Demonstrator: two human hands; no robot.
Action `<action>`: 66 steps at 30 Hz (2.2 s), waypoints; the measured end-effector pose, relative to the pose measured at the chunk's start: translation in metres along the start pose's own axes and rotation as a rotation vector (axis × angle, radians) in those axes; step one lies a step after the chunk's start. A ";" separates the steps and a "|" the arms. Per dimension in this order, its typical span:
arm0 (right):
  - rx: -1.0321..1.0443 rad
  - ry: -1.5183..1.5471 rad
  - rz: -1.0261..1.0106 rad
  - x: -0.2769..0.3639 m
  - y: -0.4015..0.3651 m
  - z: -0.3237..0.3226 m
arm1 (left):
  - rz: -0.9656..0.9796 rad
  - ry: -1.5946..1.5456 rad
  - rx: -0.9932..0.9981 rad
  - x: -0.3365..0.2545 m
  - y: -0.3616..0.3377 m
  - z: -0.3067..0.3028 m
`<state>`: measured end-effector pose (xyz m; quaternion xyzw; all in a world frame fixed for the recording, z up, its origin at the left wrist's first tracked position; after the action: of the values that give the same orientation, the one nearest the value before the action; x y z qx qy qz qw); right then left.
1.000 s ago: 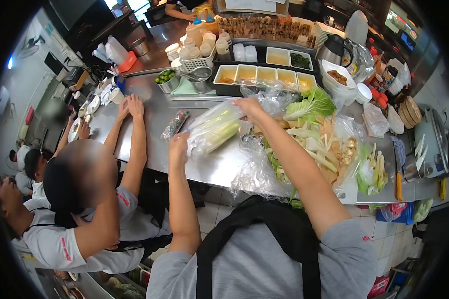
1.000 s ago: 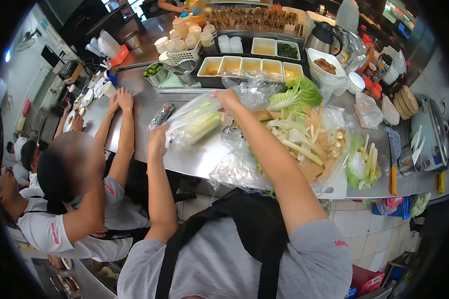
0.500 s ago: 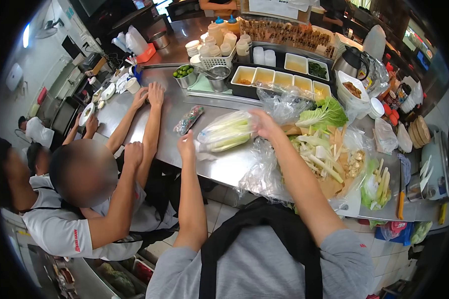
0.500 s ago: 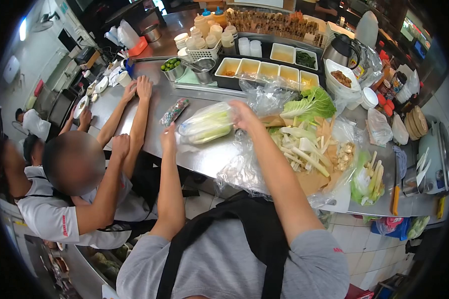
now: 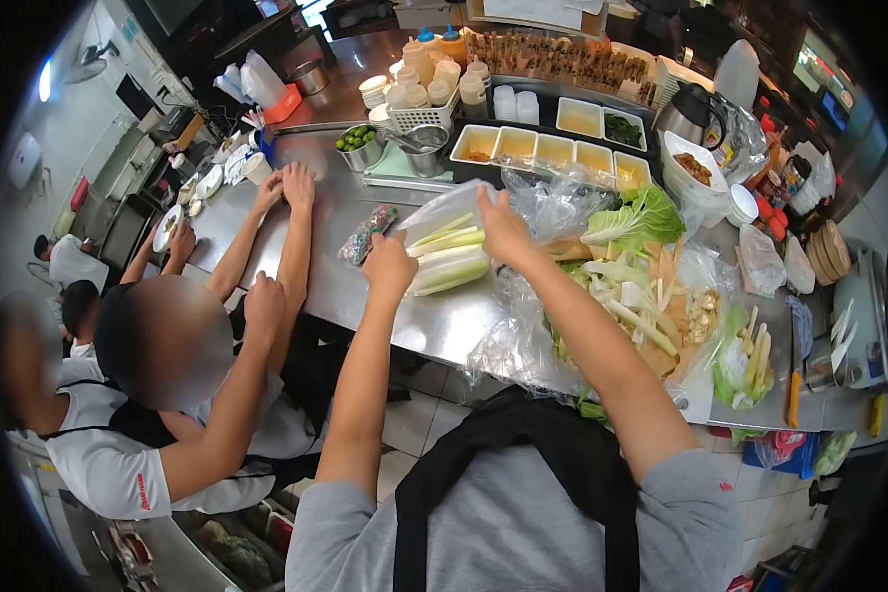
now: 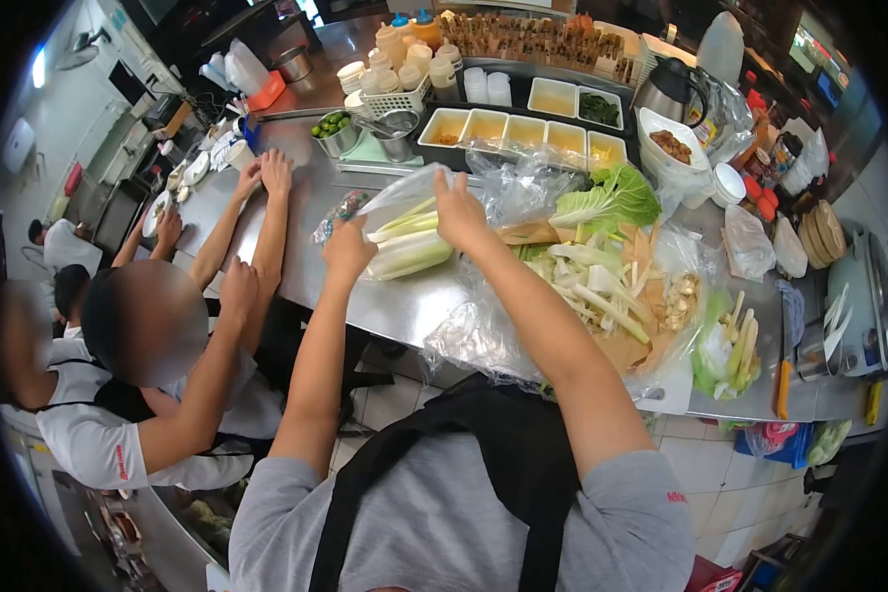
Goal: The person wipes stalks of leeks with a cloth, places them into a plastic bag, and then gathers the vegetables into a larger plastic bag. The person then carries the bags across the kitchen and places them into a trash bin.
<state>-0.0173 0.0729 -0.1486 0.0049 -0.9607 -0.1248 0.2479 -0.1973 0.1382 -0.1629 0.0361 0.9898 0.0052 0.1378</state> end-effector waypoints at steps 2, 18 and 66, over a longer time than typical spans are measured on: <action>0.010 -0.049 0.004 -0.003 0.002 0.002 | 0.026 -0.113 0.057 0.003 0.000 0.002; 0.037 -0.295 -0.265 0.015 0.068 0.091 | 0.196 -0.332 0.043 -0.007 -0.005 0.006; -1.025 -0.126 1.076 -0.251 -0.574 -0.244 | 0.606 -0.725 0.349 -0.186 -0.155 -0.031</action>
<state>0.2894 -0.5236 -0.2001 -0.5896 -0.6639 -0.4187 0.1905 -0.0384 -0.0296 -0.0855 0.3440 0.8094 -0.1336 0.4569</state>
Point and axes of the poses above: each hand's wrist, its own y-axis towards the middle knuckle, its own z-axis out of the palm, x = y × z, the point moved 10 cm from there along y, towards the middle knuckle, and after that the axes turned 13 degrees about -z, right-handed, at the moved point
